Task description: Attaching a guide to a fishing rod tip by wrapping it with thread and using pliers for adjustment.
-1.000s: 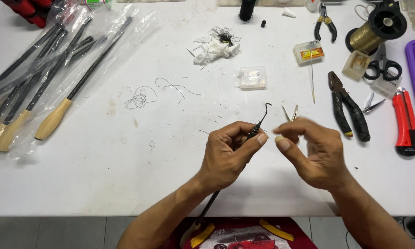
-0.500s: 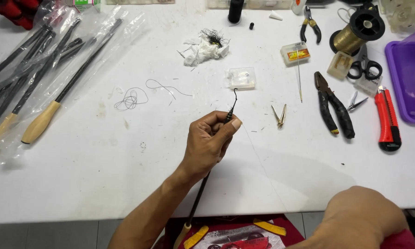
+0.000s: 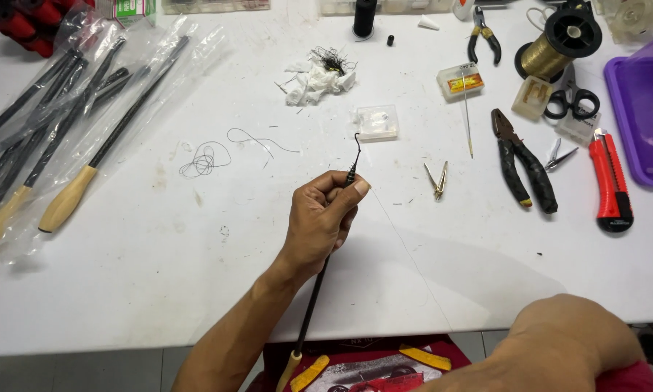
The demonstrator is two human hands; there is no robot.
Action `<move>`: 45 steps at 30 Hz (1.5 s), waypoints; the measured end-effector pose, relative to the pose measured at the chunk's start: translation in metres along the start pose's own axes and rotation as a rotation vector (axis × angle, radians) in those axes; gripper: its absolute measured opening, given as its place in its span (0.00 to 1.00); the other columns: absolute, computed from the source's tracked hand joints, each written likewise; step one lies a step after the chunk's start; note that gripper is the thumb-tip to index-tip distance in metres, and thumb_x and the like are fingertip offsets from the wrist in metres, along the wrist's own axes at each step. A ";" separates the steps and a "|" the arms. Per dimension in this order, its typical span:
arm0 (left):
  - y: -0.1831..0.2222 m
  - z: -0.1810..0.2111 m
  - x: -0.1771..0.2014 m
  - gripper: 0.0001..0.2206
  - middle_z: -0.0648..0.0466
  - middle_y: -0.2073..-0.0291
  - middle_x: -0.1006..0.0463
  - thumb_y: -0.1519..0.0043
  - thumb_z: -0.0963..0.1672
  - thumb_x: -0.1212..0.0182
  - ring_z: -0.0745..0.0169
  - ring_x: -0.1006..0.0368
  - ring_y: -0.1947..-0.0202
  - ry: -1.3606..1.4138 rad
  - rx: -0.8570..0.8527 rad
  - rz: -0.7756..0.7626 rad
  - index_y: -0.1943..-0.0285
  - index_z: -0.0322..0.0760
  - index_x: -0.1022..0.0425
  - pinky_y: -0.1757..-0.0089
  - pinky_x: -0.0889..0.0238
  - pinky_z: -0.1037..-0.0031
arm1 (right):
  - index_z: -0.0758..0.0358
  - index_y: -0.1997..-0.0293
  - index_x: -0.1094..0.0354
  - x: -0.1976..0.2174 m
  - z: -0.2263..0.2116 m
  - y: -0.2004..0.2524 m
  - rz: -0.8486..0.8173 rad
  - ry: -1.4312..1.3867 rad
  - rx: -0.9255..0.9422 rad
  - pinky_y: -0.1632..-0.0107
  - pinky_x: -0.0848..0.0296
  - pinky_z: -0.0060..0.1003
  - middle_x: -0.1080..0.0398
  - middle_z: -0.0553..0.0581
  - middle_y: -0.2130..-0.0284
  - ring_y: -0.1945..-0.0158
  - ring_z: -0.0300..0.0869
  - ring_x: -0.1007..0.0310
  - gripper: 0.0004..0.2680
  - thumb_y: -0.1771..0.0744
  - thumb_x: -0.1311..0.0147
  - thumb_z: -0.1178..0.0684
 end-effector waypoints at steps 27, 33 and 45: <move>-0.029 0.022 -0.005 0.07 0.57 0.85 0.40 0.39 0.45 0.35 0.73 0.52 0.86 -0.065 0.280 0.089 0.62 0.37 0.24 0.85 0.60 0.82 | 0.58 0.60 0.28 0.232 0.207 0.087 0.588 1.489 -1.055 0.58 0.31 0.62 0.23 0.54 0.64 0.59 0.63 0.25 0.10 0.29 0.50 0.45; -0.023 0.015 0.004 0.07 0.57 0.84 0.38 0.38 0.46 0.36 0.72 0.54 0.91 -0.069 0.360 0.096 0.64 0.40 0.25 0.85 0.62 0.79 | 0.60 0.57 0.27 0.217 0.200 0.083 0.656 1.288 -0.802 0.58 0.31 0.45 0.24 0.50 0.69 0.66 0.45 0.25 0.09 0.28 0.46 0.47; -0.023 -0.005 0.016 0.10 0.55 0.88 0.36 0.34 0.42 0.38 0.76 0.44 0.95 0.016 0.166 0.065 0.54 0.24 0.26 0.89 0.49 0.84 | 0.63 0.60 0.24 0.179 0.215 0.066 0.776 0.761 -0.458 0.67 0.33 0.27 0.34 0.51 0.80 0.73 0.32 0.36 0.03 0.30 0.36 0.58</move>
Point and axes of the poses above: each hand's wrist, its own y-axis away from the middle knuckle, its own x-axis out of the back of the hand, z = x × y, the point moved 3 cm from there along -y, towards the middle knuckle
